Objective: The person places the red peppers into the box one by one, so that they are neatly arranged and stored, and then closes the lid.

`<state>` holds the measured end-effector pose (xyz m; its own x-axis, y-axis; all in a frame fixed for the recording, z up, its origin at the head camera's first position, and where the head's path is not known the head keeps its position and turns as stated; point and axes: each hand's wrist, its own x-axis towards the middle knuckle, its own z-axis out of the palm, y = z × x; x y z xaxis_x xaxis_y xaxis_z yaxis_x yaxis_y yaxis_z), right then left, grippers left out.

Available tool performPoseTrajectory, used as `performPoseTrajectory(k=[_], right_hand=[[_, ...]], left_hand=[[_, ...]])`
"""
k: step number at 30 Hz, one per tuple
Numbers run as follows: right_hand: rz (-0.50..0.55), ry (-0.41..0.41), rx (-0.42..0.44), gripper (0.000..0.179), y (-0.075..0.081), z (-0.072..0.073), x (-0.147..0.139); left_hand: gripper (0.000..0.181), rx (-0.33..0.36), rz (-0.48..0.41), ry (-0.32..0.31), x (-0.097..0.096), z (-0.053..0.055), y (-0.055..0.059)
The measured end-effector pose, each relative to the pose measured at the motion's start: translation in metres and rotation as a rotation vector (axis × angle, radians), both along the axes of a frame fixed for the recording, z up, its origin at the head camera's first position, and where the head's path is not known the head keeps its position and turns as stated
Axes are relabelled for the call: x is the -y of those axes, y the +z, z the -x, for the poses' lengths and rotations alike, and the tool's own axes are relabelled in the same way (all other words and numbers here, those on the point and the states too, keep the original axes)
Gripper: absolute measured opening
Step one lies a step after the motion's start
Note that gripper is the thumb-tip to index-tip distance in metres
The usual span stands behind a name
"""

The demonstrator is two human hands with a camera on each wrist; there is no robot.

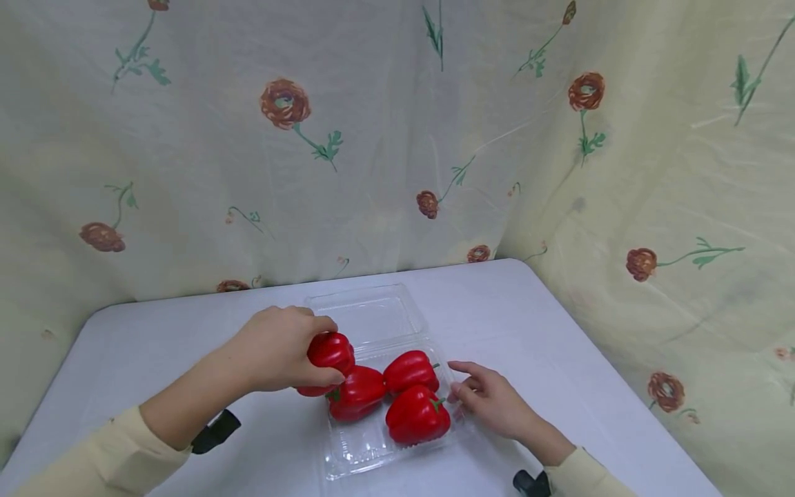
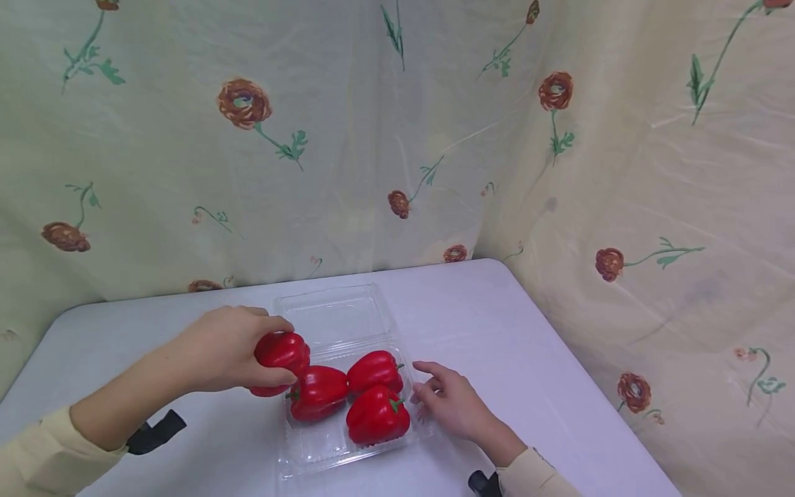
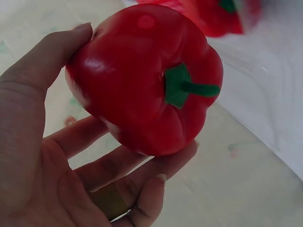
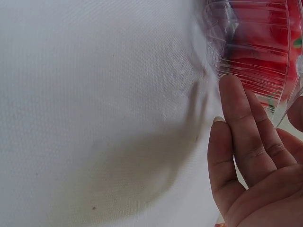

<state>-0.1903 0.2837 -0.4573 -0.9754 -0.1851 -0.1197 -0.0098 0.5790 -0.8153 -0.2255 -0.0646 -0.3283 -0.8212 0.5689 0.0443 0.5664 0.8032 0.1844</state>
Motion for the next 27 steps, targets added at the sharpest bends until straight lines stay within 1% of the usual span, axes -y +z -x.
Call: performPoseTrajectory(k=[4,8,12,15,19,27], right_hand=[[0.005,0.0,0.003,0.045,0.0,0.0,0.0],[0.005,0.006,0.001,0.046,-0.001,0.0,-0.001],[0.002,0.009,-0.003,0.046,0.0,0.0,-0.002],[-0.003,0.006,-0.004,0.046,0.0,0.0,-0.002],[-0.009,-0.002,-0.005,0.046,0.0,-0.001,-0.002],[0.0,0.007,-0.006,0.046,-0.002,0.0,-0.003]], left_hand=[[0.061,0.016,0.025,-0.034,-0.016,-0.012,0.005],[0.061,0.018,0.048,-0.073,-0.026,-0.018,0.003],[0.06,0.018,0.05,-0.132,-0.034,-0.022,-0.004],[0.06,0.047,0.036,-0.176,-0.039,-0.026,-0.01],[0.062,0.069,0.049,-0.208,-0.046,-0.03,-0.018],[0.061,0.01,0.149,-0.254,-0.06,-0.037,-0.037]])
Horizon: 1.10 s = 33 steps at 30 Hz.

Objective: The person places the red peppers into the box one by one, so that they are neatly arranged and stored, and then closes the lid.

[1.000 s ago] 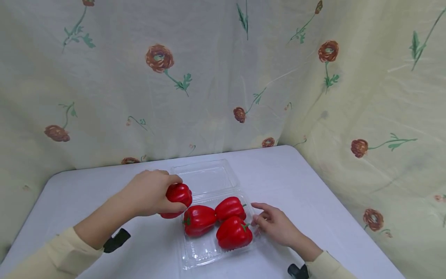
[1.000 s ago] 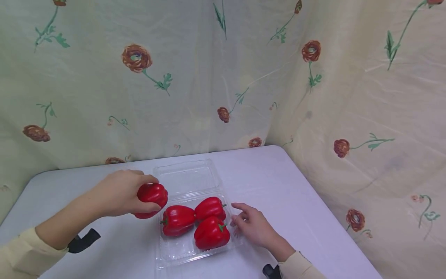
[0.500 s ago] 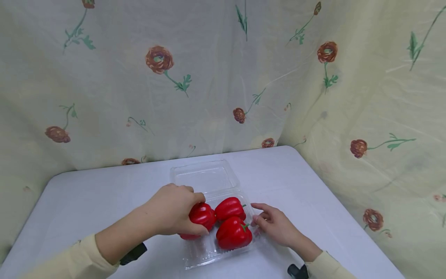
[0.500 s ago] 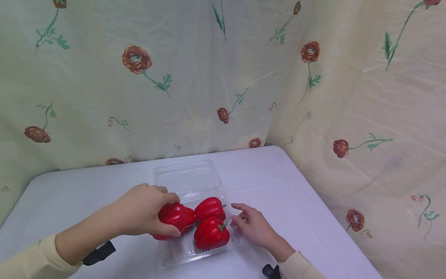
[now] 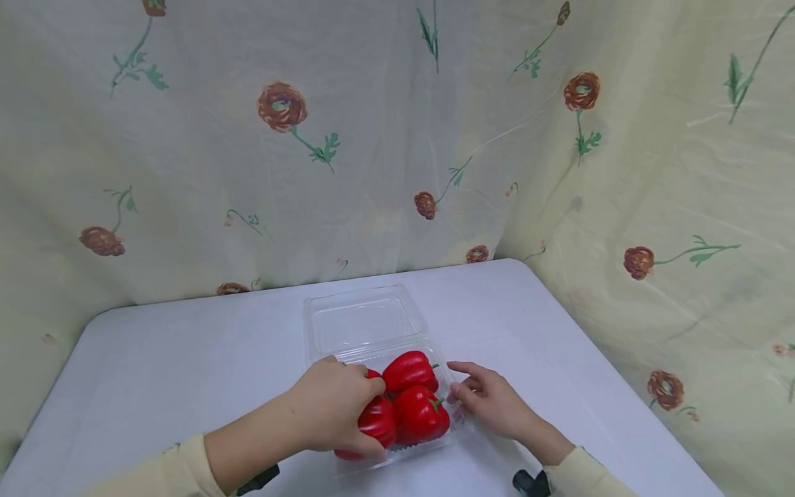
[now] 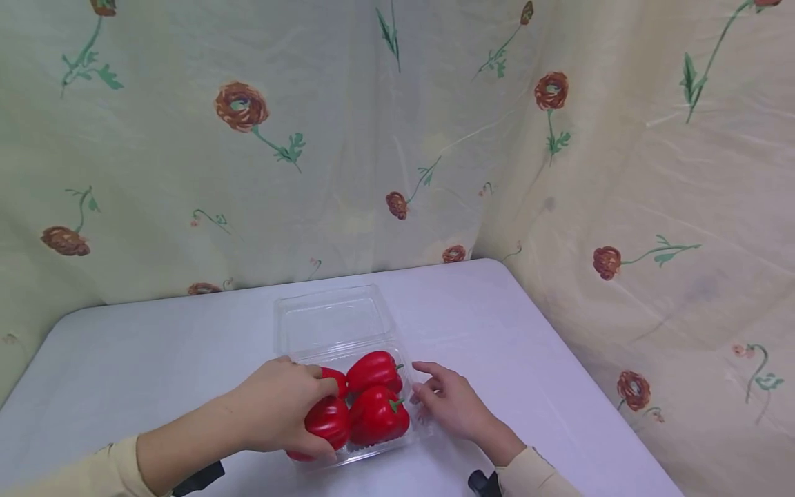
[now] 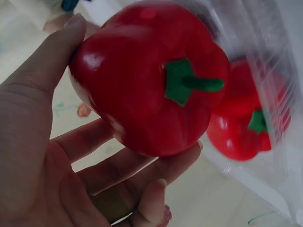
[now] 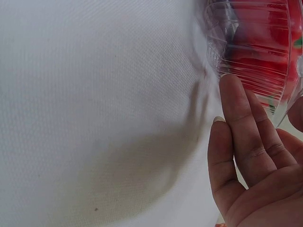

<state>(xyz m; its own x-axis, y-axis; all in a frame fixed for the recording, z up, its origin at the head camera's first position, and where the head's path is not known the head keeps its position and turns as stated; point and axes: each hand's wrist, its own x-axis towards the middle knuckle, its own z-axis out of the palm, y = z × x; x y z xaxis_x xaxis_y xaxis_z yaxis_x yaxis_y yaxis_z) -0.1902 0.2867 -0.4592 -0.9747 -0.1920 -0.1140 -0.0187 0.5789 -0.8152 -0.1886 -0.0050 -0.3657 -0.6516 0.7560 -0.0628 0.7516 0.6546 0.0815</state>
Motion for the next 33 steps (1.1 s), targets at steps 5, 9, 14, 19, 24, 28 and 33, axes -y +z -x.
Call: performPoseTrajectory(k=[5,9,14,19,24,28,33], right_hand=[[0.003,0.012,-0.002,0.046,-0.001,0.0,-0.001],[0.008,0.014,0.004,0.047,-0.001,0.001,0.0],[0.008,0.006,0.011,0.047,0.0,0.0,0.0],[0.005,0.001,0.013,0.048,0.0,0.0,0.0],[0.007,0.003,0.015,0.047,0.0,0.0,0.0],[0.01,0.007,0.012,0.047,0.0,0.0,0.0],[-0.004,0.009,-0.004,0.047,0.0,-0.001,0.0]], left_hand=[[0.063,-0.029,0.042,-0.015,-0.006,-0.001,-0.011],[0.064,-0.059,0.053,-0.023,-0.008,0.0,-0.018],[0.066,-0.089,0.05,-0.028,-0.009,0.001,-0.025],[0.066,-0.107,0.056,-0.026,-0.012,0.0,-0.03],[0.066,-0.121,0.106,-0.032,-0.017,-0.001,-0.032],[0.063,-0.123,0.124,-0.057,-0.021,-0.001,-0.035],[0.061,-0.165,0.138,-0.095,-0.025,-0.001,-0.041]])
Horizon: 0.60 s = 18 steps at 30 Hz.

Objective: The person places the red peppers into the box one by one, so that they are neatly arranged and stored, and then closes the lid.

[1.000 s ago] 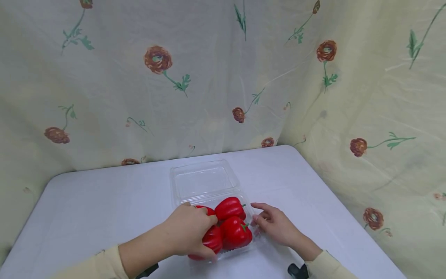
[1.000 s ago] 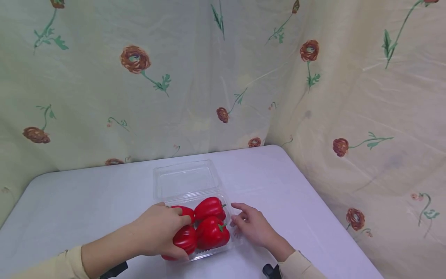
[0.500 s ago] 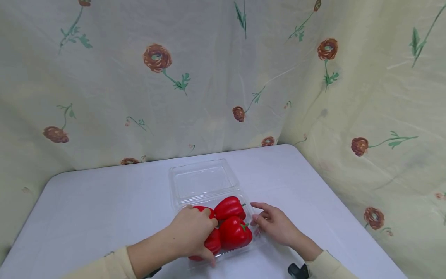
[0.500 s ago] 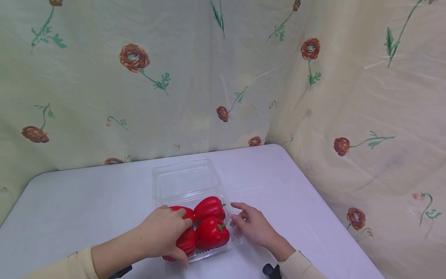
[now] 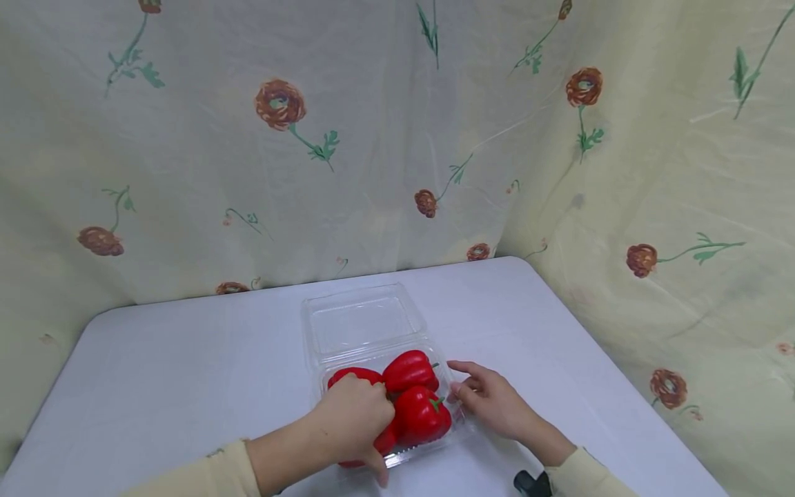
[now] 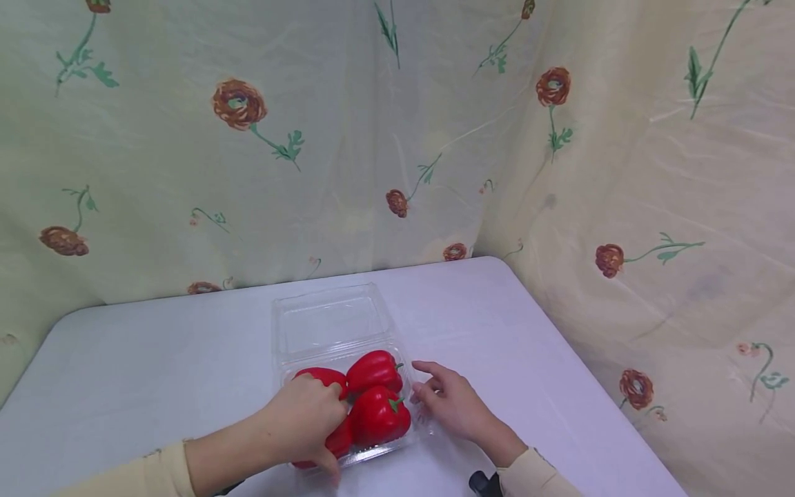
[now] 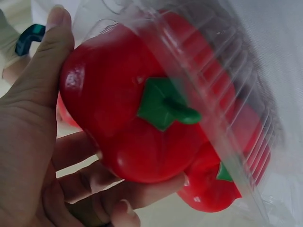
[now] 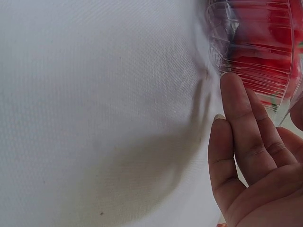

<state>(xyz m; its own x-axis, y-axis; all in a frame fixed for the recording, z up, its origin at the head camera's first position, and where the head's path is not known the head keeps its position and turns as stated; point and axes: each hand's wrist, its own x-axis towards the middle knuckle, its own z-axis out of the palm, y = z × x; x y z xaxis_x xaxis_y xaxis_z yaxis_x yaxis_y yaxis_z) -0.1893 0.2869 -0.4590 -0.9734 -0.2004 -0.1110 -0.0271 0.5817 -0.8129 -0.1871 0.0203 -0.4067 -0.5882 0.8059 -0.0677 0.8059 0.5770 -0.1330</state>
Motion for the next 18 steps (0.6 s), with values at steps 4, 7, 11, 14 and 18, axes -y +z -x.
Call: performPoseTrajectory(k=[4,7,11,14,18], right_hand=[[-0.006,0.002,-0.012,0.046,0.0,0.0,0.0],[-0.007,-0.001,-0.01,0.046,0.0,0.0,0.0],[-0.004,-0.002,-0.01,0.047,-0.001,0.0,-0.001],[-0.001,-0.003,-0.013,0.047,-0.002,0.0,-0.001],[0.0,-0.01,-0.01,0.046,-0.001,0.0,0.001]], left_hand=[[0.061,-0.034,0.034,-0.04,-0.002,0.002,-0.004],[0.062,-0.039,0.044,-0.071,-0.002,0.004,-0.006],[0.065,-0.081,0.035,-0.142,0.003,0.007,-0.009],[0.064,-0.136,0.029,-0.2,0.007,0.01,-0.014],[0.052,-0.192,0.017,-0.249,0.007,0.014,-0.019]])
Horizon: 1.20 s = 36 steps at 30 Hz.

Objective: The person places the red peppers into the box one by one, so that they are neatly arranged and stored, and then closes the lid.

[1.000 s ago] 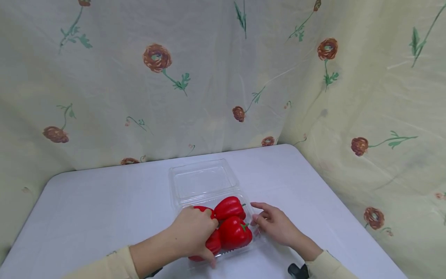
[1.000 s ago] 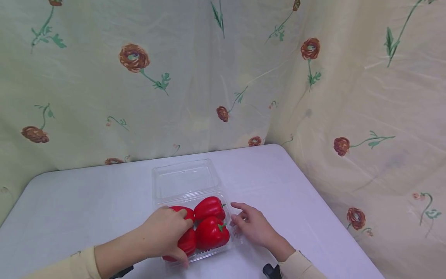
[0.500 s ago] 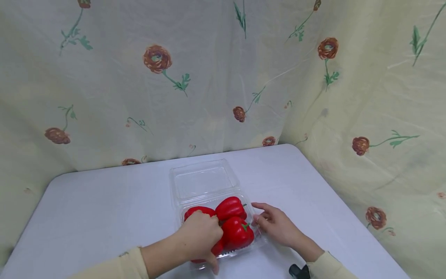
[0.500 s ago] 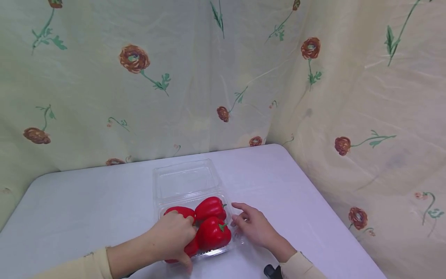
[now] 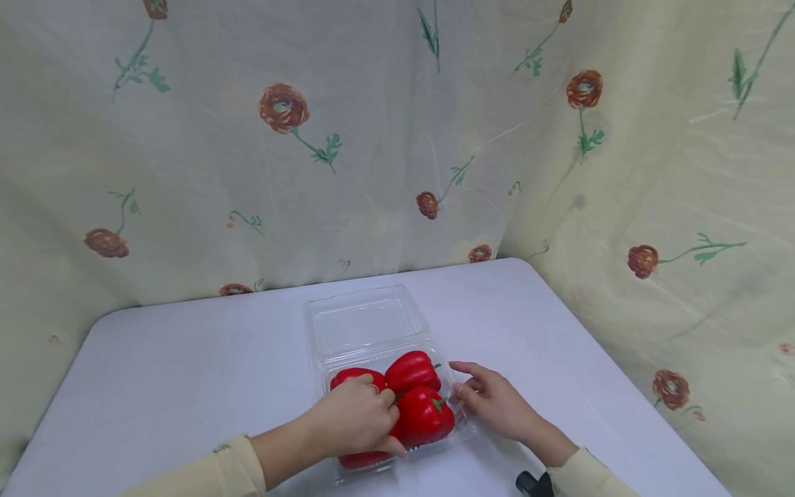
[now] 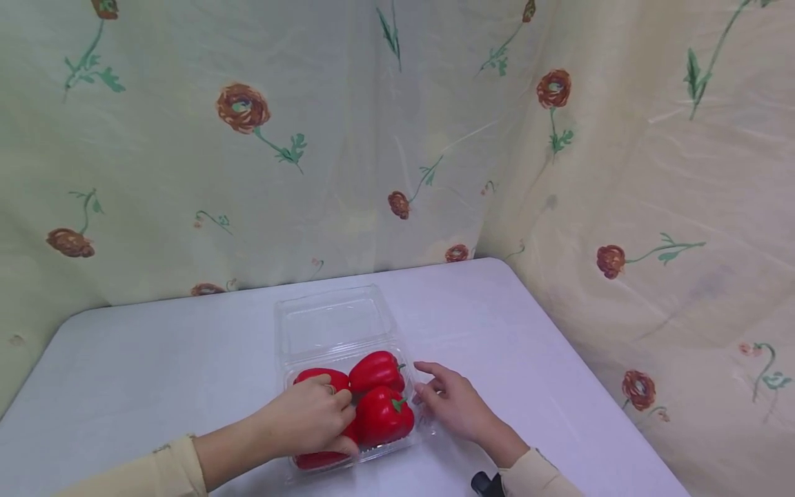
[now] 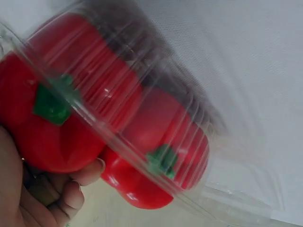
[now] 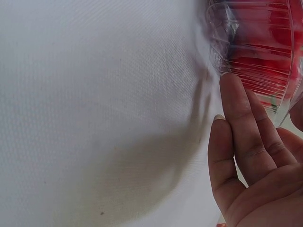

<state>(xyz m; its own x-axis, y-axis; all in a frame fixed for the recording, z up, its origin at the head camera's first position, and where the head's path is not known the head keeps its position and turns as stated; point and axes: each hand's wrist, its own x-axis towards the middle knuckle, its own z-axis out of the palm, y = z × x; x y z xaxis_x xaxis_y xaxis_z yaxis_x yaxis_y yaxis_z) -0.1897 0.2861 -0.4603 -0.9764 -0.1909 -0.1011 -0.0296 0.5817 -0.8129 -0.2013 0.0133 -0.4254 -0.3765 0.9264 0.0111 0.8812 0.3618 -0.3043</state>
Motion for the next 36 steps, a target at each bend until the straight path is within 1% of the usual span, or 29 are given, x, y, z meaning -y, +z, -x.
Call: performPoseTrajectory(k=[4,6,9,12,16,19,20,23,28,32,36], right_hand=[[-0.001,-0.007,0.01,0.047,0.0,0.0,0.0],[-0.001,-0.009,0.013,0.047,0.0,-0.001,0.0],[0.001,-0.002,0.012,0.047,-0.001,-0.001,-0.001],[-0.001,0.01,0.01,0.047,-0.002,-0.001,-0.001],[-0.018,0.014,0.005,0.047,-0.002,0.0,-0.002],[-0.029,0.01,0.004,0.047,-0.002,0.001,-0.002],[-0.03,0.009,0.004,0.047,-0.001,0.001,-0.002],[-0.029,0.005,0.009,0.047,0.0,0.001,-0.002],[-0.023,0.004,0.014,0.047,0.001,0.001,-0.002],[-0.016,0.013,0.014,0.047,0.0,0.001,-0.003],[-0.013,0.019,0.014,0.047,0.0,0.001,-0.004]], left_hand=[[0.046,-0.037,-0.009,-0.018,-0.002,0.001,-0.004],[0.047,-0.046,-0.01,-0.01,-0.002,0.001,-0.005],[0.049,-0.033,-0.015,0.023,-0.001,0.001,-0.005],[0.05,0.005,-0.031,0.067,0.002,0.002,-0.003],[0.048,0.024,-0.102,0.082,0.009,0.007,0.002],[0.044,0.042,-0.187,0.092,0.017,0.016,0.006],[0.043,0.047,-0.212,0.104,0.02,0.02,0.007],[0.038,0.069,-0.266,0.156,0.031,0.033,0.012],[0.035,0.044,-0.316,0.247,0.049,0.053,0.015],[0.033,0.066,-0.353,0.329,0.063,0.068,0.011],[0.032,0.086,-0.378,0.419,0.077,0.082,0.004]])
